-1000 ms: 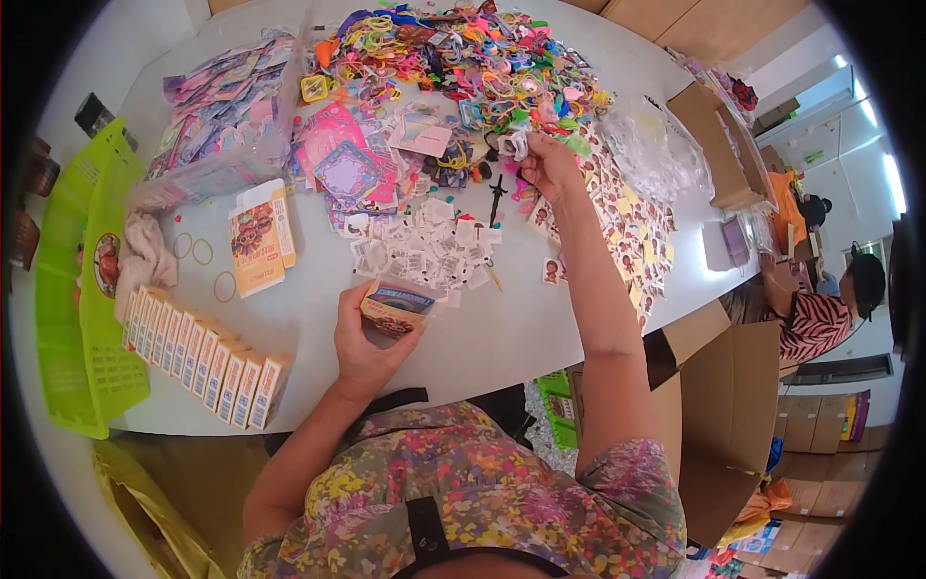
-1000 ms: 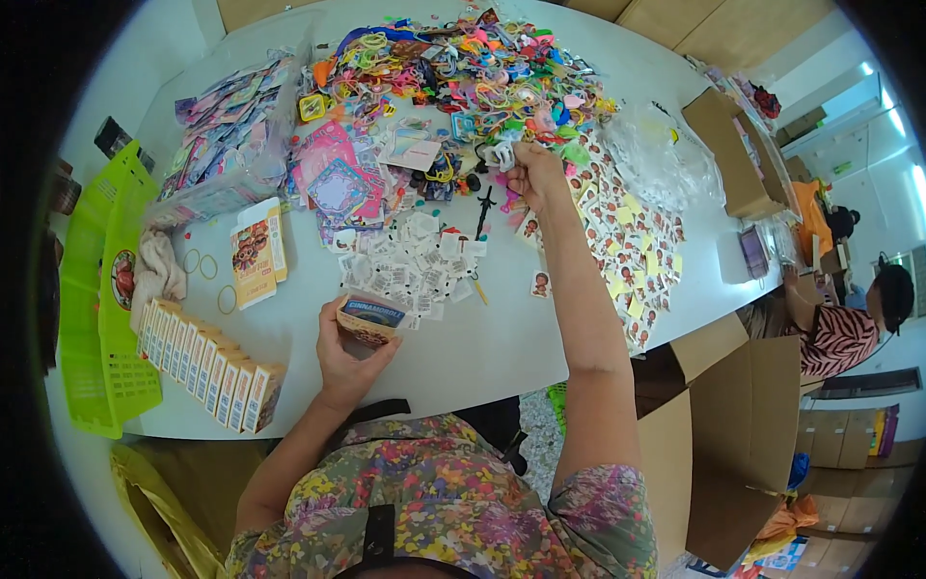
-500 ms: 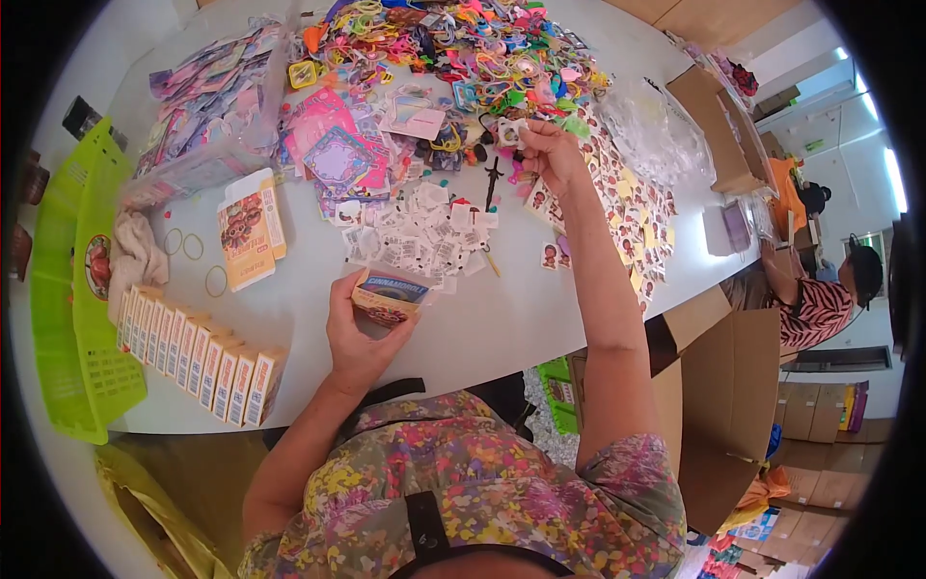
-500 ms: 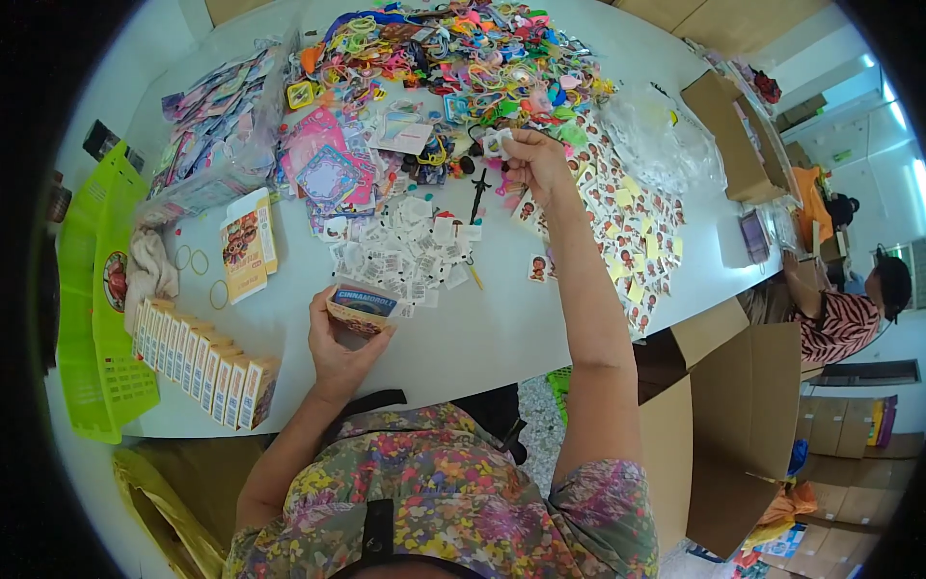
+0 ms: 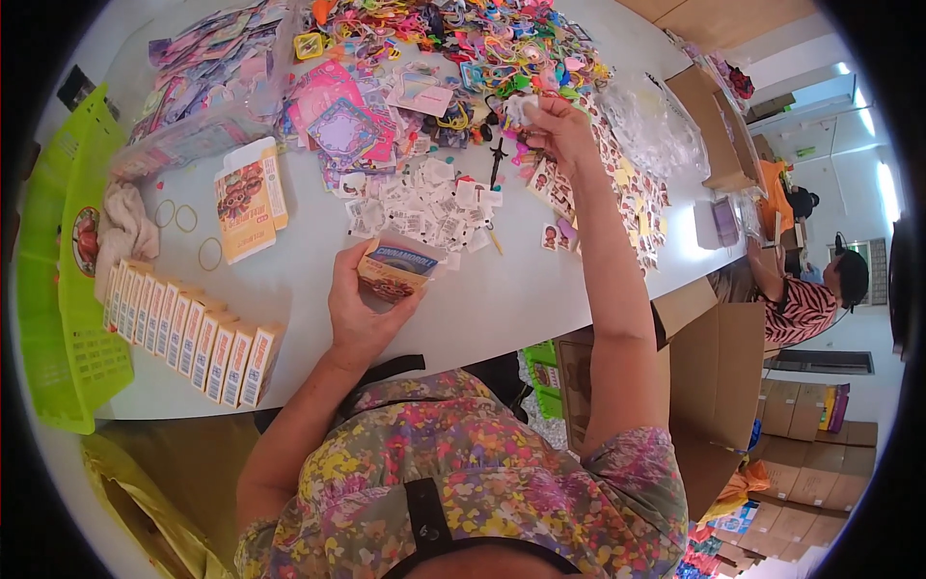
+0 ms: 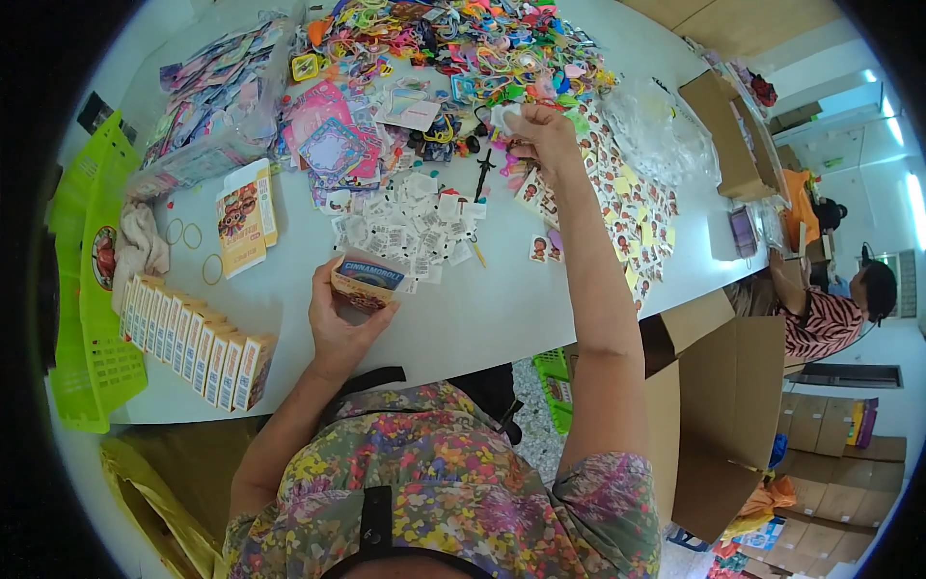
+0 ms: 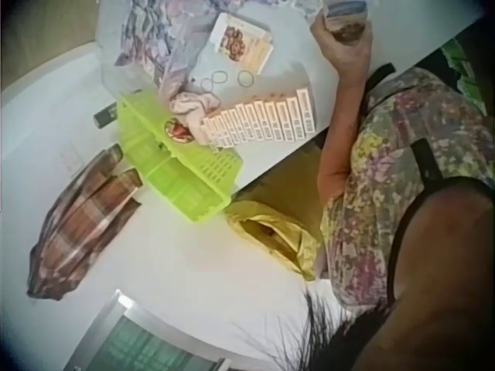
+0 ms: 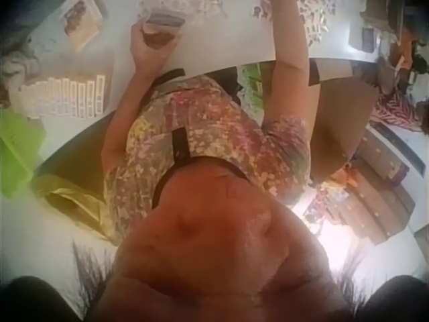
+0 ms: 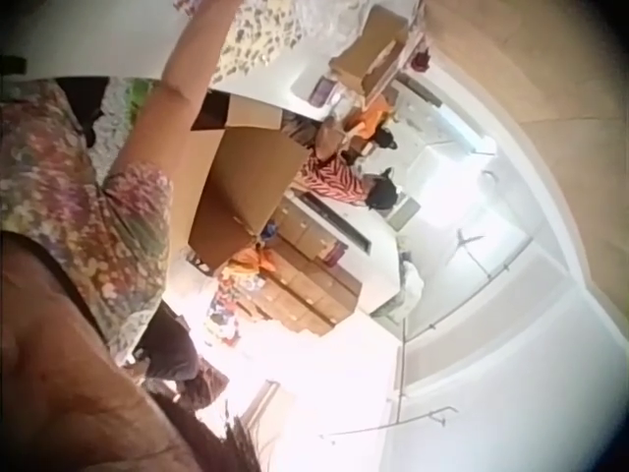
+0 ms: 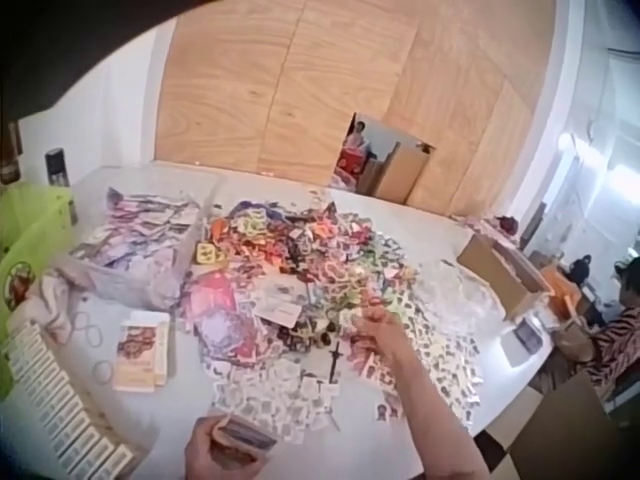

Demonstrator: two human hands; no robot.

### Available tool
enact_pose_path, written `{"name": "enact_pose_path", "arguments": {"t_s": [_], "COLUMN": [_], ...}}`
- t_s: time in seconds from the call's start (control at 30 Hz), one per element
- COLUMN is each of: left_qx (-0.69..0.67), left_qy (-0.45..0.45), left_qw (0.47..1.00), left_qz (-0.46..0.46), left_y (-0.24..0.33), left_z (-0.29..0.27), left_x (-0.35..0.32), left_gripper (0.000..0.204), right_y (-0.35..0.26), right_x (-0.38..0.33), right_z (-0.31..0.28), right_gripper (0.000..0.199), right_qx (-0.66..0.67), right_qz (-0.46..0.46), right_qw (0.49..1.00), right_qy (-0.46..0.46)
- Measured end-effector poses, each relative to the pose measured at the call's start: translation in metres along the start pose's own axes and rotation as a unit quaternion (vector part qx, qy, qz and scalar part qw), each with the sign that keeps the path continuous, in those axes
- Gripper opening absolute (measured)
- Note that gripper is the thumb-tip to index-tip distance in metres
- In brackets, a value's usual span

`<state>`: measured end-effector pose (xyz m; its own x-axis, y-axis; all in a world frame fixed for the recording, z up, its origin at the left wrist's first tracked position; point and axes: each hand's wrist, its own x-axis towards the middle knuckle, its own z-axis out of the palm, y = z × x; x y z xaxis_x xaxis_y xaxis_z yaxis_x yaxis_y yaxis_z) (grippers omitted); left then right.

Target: Assembling small cardboard boxes and filling them with small toys, stickers, and rubber bands.

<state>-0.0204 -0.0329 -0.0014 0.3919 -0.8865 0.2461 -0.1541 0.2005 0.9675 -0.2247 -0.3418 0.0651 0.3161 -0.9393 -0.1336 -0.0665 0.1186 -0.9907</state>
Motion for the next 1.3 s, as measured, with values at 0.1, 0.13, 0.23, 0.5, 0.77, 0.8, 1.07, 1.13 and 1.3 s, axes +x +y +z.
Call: {"name": "enact_pose_path", "arguments": {"t_s": [0.1, 0.13, 0.23, 0.5, 0.77, 0.8, 1.07, 1.13, 1.3], "left_qx": [-0.004, -0.002, -0.011, -0.024, -0.008, -0.005, -0.333, -0.325, -0.316], "left_qy": [0.002, -0.009, -0.012, -0.001, -0.023, -0.021, -0.246, -0.247, -0.203], "left_qw": [1.0, 1.0, 1.0, 0.999, 1.0, 1.0, 0.895, 0.897, 0.911], "left_qz": [-0.002, -0.002, -0.01, -0.025, -0.016, -0.018, -0.163, -0.167, -0.172], "left_y": [-0.002, -0.001, -0.001, 0.002, -0.002, -0.003, 0.004, -0.002, -0.005], "left_z": [0.0, 0.0, -0.001, 0.002, -0.002, -0.003, -0.019, -0.019, -0.018], "left_x": [-0.001, 0.0, 0.001, 0.0, -0.002, -0.001, 0.01, 0.01, 0.01], "left_gripper": [0.07, 0.073, 0.073, 0.072, 0.079, 0.079, 0.089, 0.089, 0.088], "right_y": [-0.008, -0.009, -0.009, -0.005, -0.007, -0.009, 0.007, 0.015, 0.024], "right_x": [0.007, 0.011, 0.014, 0.041, 0.025, 0.017, -0.107, -0.121, -0.134], "right_z": [-0.01, -0.012, -0.001, -0.003, 0.011, 0.016, 0.091, 0.102, 0.112], "right_gripper": [0.018, 0.018, 0.022, 0.028, 0.03, 0.029, 0.027, 0.026, 0.024], "right_qx": [0.04, 0.038, -0.045, -0.019, 0.113, 0.142, -0.101, -0.12, -0.142], "right_qz": [-0.031, -0.03, -0.002, -0.003, 0.018, 0.015, 0.046, 0.042, -0.076], "right_qw": [0.999, 0.999, 0.999, 1.0, 0.992, 0.988, 0.919, 0.912, 0.926], "right_qy": [-0.019, -0.017, -0.01, 0.001, -0.054, -0.061, -0.379, -0.391, -0.34]}}
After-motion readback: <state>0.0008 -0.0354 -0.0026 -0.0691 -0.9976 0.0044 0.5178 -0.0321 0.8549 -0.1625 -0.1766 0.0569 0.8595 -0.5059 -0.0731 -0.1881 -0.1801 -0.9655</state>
